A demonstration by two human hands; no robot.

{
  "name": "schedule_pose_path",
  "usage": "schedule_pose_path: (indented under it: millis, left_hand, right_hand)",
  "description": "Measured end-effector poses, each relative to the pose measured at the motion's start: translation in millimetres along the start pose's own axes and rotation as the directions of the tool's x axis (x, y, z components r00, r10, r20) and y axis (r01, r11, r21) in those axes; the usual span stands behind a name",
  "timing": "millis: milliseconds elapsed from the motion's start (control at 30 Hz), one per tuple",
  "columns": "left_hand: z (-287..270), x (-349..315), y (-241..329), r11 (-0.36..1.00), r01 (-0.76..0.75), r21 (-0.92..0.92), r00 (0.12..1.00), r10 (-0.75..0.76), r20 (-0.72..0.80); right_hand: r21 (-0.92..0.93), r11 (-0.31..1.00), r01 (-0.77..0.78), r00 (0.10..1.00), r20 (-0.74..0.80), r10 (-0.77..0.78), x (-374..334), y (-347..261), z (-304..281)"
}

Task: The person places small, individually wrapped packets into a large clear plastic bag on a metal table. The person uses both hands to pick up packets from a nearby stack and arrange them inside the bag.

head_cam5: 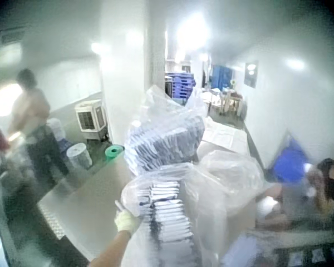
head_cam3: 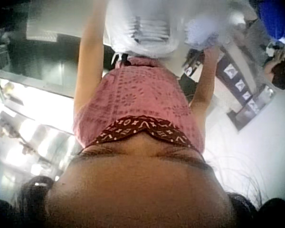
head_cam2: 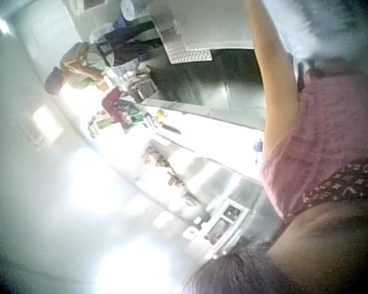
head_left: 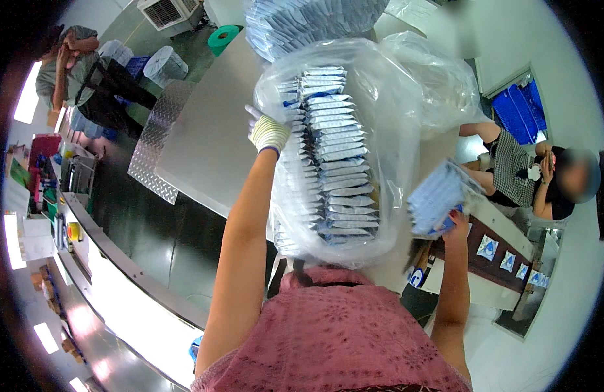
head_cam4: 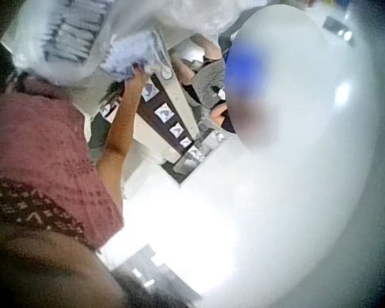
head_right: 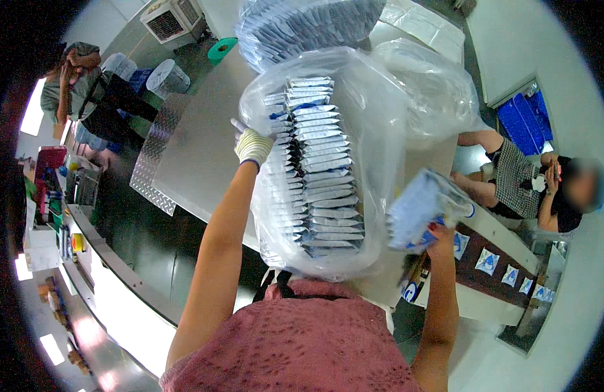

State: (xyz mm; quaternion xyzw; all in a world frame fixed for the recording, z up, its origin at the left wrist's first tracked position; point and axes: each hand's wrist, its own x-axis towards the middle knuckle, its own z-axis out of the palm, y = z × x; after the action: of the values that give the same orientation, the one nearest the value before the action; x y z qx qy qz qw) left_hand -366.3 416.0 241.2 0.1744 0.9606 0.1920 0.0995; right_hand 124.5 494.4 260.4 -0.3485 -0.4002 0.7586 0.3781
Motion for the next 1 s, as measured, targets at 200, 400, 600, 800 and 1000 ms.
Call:
schedule_pose_path:
  millis: [200, 400, 600, 800, 1000]
  left_hand:
    - [-11.5, 86.3, -84.0, 0.992, -0.110, -0.054, 0.993, 0.108, -0.050]
    - [-94.6, 73.3, -60.6, 0.791, -0.237, -0.564, 0.971, 0.185, -0.149]
    - [-106.0, 59.4, -65.4, 0.637, -0.164, -0.754, 0.986, 0.134, -0.102]
    - [-100.6, 45.5, -50.0, 0.540, -0.250, -0.804, 0.967, 0.184, -0.176]
    - [-107.2, 37.4, -60.1, 0.705, -0.414, -0.575, 0.910, 0.298, -0.290]
  right_hand:
    - [-0.577, 0.813, 0.073, 0.835, 0.482, 0.267, 119.5, 0.5, 239.7]
    - [-0.805, 0.223, 0.550, 0.742, 0.593, 0.312, 229.5, 97.7, 377.0]
    - [-0.708, -0.082, 0.702, 0.688, 0.643, 0.336, 302.2, 124.2, 432.8]
    - [-0.617, -0.191, 0.763, 0.644, 0.750, 0.149, 339.8, 174.4, 394.2]
    - [-0.395, -0.708, 0.586, 0.607, 0.793, 0.059, 319.9, 177.2, 386.1]
